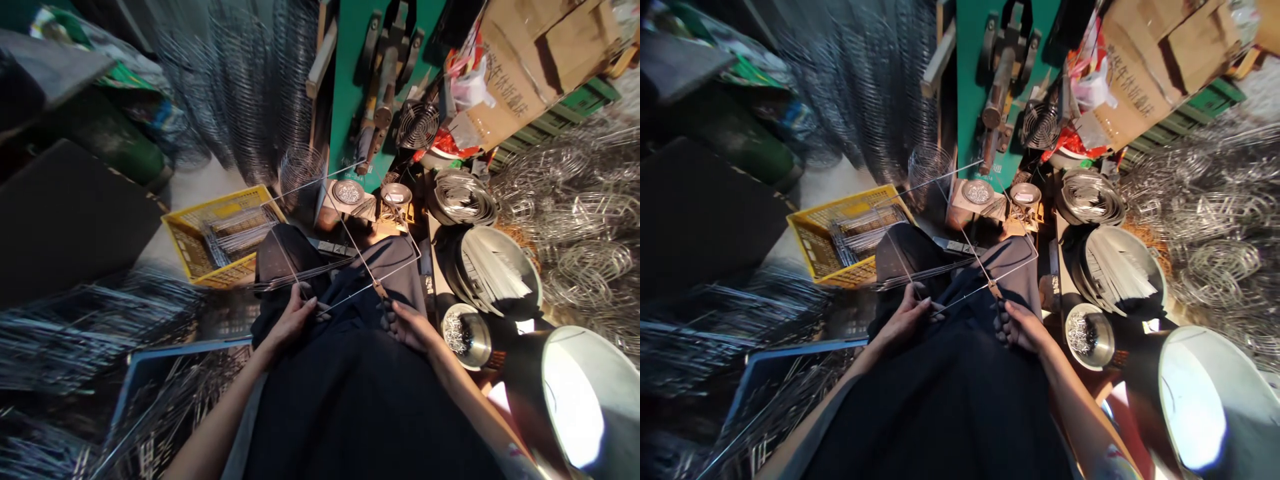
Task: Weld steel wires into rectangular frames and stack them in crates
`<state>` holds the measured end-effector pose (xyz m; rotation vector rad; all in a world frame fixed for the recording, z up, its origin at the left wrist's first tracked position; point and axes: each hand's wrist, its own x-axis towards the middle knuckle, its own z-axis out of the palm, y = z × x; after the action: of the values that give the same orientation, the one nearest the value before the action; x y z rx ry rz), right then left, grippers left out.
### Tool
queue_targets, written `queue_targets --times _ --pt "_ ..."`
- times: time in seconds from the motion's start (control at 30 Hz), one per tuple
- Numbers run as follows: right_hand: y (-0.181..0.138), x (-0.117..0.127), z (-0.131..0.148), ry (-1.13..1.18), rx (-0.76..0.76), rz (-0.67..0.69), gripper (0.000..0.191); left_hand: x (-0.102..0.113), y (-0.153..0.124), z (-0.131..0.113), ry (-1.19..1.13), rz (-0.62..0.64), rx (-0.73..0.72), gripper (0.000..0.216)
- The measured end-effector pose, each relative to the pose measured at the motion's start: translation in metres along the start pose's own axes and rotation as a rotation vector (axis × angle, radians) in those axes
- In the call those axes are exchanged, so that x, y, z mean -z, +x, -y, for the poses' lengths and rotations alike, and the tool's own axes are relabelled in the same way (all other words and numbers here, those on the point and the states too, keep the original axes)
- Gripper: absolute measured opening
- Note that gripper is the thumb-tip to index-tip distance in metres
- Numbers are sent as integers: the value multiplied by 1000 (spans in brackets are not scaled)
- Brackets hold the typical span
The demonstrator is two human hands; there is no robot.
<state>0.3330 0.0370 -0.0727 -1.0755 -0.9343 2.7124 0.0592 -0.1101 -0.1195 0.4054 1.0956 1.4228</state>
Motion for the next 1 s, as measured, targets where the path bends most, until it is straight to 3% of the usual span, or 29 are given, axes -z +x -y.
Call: queue_targets --times 0.13,0.43,0.63,1.0 --pt "-5 -4 4 13 -4 1 38 0 3 2 -8 -15 -13 49" --pt "2 19 8 -54 -24 -66 43 -5 -5 -2 92 -59 -35 44" --pt "-8 -1 11 -33 -34 -37 36 -16 -15 -21 78 -35 -10 46" --pt "-17 -11 18 -122 12 -18 43 -9 -11 -20 110 -70 -12 47"
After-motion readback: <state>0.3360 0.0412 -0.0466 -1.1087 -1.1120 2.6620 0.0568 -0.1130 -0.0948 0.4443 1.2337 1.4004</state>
